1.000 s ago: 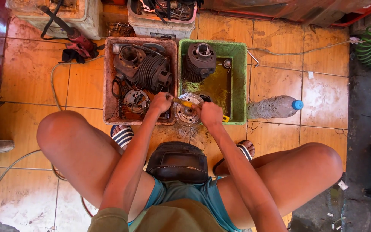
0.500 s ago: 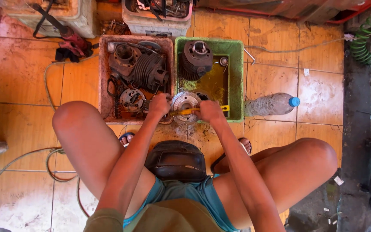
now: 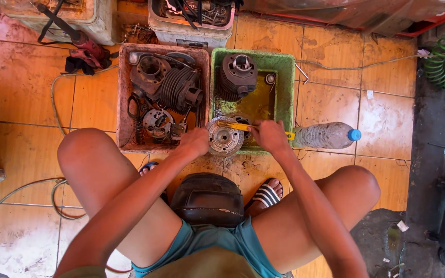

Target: Cleaning a motorcycle engine component using a brush and cleaning solution

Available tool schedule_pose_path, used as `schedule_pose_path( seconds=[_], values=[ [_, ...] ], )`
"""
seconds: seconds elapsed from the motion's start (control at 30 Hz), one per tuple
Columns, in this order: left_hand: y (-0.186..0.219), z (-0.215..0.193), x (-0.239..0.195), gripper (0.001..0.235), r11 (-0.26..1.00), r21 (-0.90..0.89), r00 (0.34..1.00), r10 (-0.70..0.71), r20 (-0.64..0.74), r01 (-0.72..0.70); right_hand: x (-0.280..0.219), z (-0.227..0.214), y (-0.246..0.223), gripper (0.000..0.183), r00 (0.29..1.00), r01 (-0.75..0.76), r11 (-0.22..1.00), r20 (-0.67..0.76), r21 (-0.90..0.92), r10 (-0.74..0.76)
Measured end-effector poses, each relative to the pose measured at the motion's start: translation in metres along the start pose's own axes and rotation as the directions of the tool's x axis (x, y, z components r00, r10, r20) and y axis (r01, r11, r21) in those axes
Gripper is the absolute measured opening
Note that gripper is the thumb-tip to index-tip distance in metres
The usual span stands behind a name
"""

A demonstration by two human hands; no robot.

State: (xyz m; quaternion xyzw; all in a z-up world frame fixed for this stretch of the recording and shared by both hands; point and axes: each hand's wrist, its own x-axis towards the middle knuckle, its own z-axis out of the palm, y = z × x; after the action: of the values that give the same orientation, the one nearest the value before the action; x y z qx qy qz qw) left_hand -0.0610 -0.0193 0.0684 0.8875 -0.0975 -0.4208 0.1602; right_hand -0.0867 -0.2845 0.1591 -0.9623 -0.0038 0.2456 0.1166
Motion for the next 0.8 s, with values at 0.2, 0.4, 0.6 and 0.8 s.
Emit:
schedule_pose_path(
  seconds=[0.2,0.4,0.6,0.8],
  values=[
    [0.016,-0.042,-0.045,0.057,0.971,-0.236,0.999,-0.037,0.025,0.041,0.014,0.009,-0.026,0.046,0.99,-0.093,0.986,-0.12,-0.136,0.077],
    [-0.006,-0.017,-0.021,0.046,0.961,-0.274,0.995,0.009,-0.101,-0.037,0.044,0.038,-0.002,0.034,0.974,-0.002,0.997,-0.226,-0.075,-0.015],
    [-0.02,-0.013,-0.029,0.045,0.891,-0.442,0.991,0.049,-0.125,-0.1,0.02,0.022,-0.051,0.029,0.975,0.065,0.998,-0.213,0.022,-0.059],
    [-0.047,0.014,-0.007,0.045,0.847,-0.519,0.992,0.075,-0.099,-0.116,0.044,0.032,-0.009,0.036,0.93,0.014,0.999,-0.366,-0.039,-0.027]
  ],
)
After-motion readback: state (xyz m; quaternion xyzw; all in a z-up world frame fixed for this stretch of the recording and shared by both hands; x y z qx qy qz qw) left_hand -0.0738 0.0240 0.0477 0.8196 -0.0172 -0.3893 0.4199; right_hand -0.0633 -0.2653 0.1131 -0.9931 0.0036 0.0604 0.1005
